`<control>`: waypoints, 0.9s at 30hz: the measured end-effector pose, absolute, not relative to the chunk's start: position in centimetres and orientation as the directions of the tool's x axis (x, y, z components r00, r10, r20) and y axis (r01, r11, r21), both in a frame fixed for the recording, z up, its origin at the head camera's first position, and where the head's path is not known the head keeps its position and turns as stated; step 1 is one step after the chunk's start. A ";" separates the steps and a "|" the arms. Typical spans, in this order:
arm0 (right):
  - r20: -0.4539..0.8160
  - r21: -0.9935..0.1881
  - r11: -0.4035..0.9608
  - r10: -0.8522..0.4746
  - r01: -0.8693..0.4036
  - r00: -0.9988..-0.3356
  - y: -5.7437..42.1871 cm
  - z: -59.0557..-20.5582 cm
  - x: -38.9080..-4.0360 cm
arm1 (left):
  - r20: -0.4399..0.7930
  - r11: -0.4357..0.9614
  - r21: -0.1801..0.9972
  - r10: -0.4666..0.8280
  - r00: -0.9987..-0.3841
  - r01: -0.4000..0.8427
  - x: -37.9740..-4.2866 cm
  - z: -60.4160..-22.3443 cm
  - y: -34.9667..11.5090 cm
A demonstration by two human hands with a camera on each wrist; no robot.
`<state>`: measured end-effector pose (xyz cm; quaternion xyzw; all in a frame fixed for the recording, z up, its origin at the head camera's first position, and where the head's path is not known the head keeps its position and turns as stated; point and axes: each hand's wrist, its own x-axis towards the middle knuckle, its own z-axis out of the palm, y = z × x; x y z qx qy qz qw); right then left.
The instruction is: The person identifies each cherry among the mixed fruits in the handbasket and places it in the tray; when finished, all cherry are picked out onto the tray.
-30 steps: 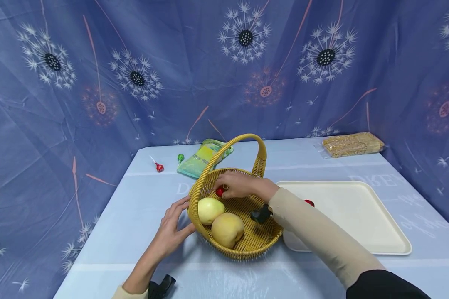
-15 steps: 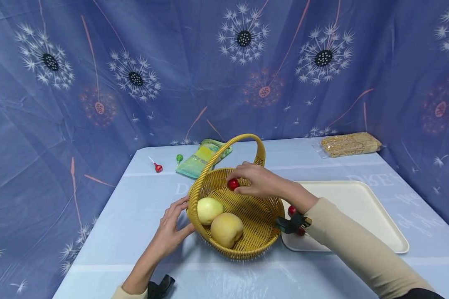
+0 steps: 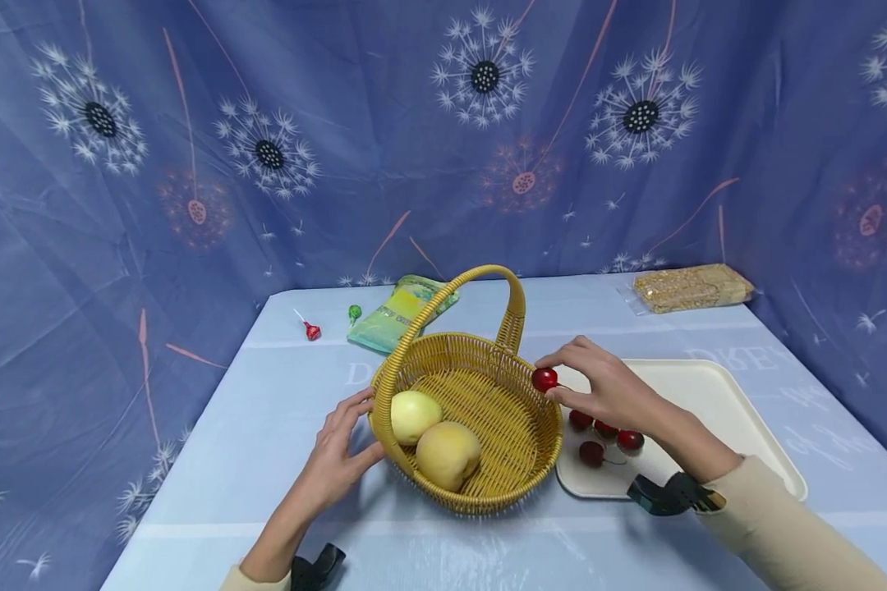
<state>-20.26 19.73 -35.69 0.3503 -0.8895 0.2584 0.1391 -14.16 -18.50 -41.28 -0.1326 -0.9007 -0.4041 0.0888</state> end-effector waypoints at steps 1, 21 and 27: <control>0.434 -0.359 0.632 -0.538 -0.687 -0.723 20.3 -36.1 -20.0 | 0.267 0.637 0.705 0.167 -0.949 0.310 -14.2 -41.3 -18.5; 0.426 -0.346 0.745 -0.416 -0.570 -0.803 25.2 -43.0 -17.9 | 0.296 0.636 0.695 0.171 -0.940 0.334 -14.4 -41.5 -18.6; 0.420 -0.316 0.760 -0.423 -0.567 -0.802 25.4 -43.6 -17.9 | 0.292 0.636 0.697 0.172 -0.941 0.332 -14.4 -41.4 -18.6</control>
